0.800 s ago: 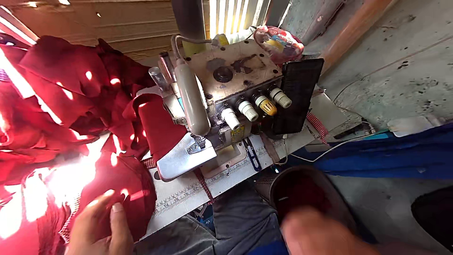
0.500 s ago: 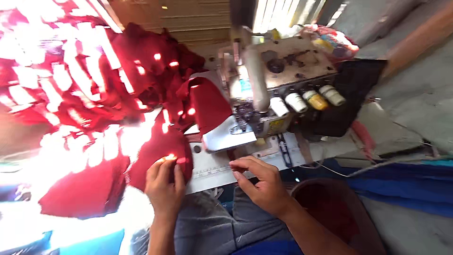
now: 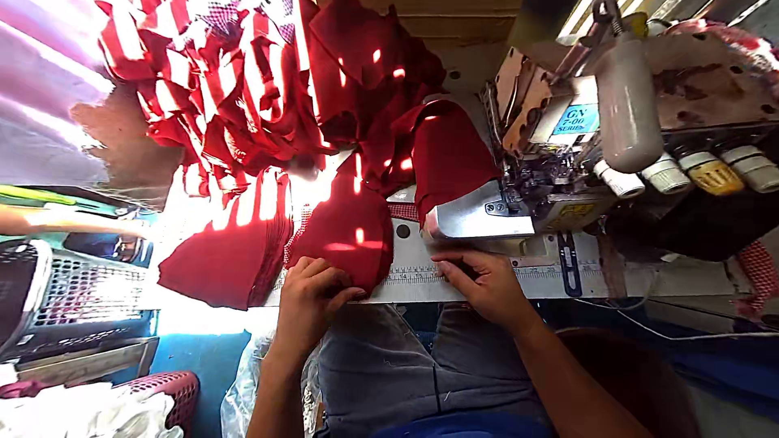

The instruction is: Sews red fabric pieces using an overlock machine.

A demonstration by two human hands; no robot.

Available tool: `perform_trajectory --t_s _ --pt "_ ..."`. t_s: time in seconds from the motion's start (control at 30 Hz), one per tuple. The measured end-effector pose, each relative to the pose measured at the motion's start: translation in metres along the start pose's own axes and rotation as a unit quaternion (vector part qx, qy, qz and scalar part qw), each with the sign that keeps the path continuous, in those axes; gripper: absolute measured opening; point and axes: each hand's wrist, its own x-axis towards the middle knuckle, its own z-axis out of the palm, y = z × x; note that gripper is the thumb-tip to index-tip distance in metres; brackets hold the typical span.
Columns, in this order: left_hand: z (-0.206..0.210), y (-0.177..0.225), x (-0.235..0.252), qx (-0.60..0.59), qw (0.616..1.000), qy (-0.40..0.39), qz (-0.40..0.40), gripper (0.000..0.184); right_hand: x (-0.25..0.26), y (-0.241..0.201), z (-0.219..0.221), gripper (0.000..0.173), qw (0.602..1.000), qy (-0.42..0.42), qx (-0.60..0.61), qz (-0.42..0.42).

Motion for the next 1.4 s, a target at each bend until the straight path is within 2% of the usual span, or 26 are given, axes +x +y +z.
perform_trajectory --t_s 0.2,0.4,0.5,0.63,0.9,1.07,1.1,1.17,1.27,1.3,1.33,1.4 --pt "-0.014 -0.010 -0.003 -0.046 0.998 -0.021 0.032 0.028 0.002 -0.001 0.005 0.023 1.000 -0.003 -0.007 -0.003" --pt "-0.031 -0.014 0.004 -0.057 0.988 -0.127 0.070 0.032 0.005 -0.005 0.004 0.021 1.000 -0.013 -0.018 -0.006" --pt "-0.035 -0.007 0.010 -0.052 0.985 -0.144 0.073 0.034 0.005 -0.006 0.004 0.021 1.000 -0.010 -0.021 -0.019" --pt "-0.036 -0.001 0.017 -0.039 0.989 -0.118 0.079 0.031 0.005 -0.005 0.005 0.022 0.999 -0.007 -0.029 -0.027" --pt "-0.033 -0.005 0.043 -0.074 0.995 -0.001 0.066 0.026 0.004 -0.003 0.005 0.020 0.998 -0.001 -0.038 -0.056" --pt "-0.037 0.017 0.045 -0.075 0.988 0.053 0.122 0.019 -0.001 -0.018 0.007 0.022 0.996 -0.005 0.066 -0.062" --pt "-0.038 0.024 0.043 -0.076 0.987 0.053 0.132 0.017 -0.003 -0.027 0.010 0.027 0.993 -0.025 0.107 -0.044" --pt "-0.036 0.039 0.036 -0.073 0.985 0.048 0.146 0.018 -0.008 -0.047 0.020 0.046 0.970 -0.106 0.211 0.055" --pt "-0.028 0.058 0.021 -0.058 0.986 0.029 0.154 0.015 -0.003 -0.058 0.038 0.077 0.857 -0.252 0.379 0.243" --pt "-0.026 0.063 0.015 -0.055 0.987 0.020 0.153 0.011 -0.001 -0.058 0.043 0.078 0.826 -0.265 0.412 0.279" --pt "-0.024 0.069 0.007 -0.053 0.987 0.013 0.151 0.009 0.003 -0.059 0.047 0.072 0.811 -0.254 0.430 0.306" --pt "-0.016 0.076 -0.010 -0.058 0.986 0.008 0.155 0.011 0.009 -0.061 0.053 0.050 0.809 -0.201 0.437 0.338"
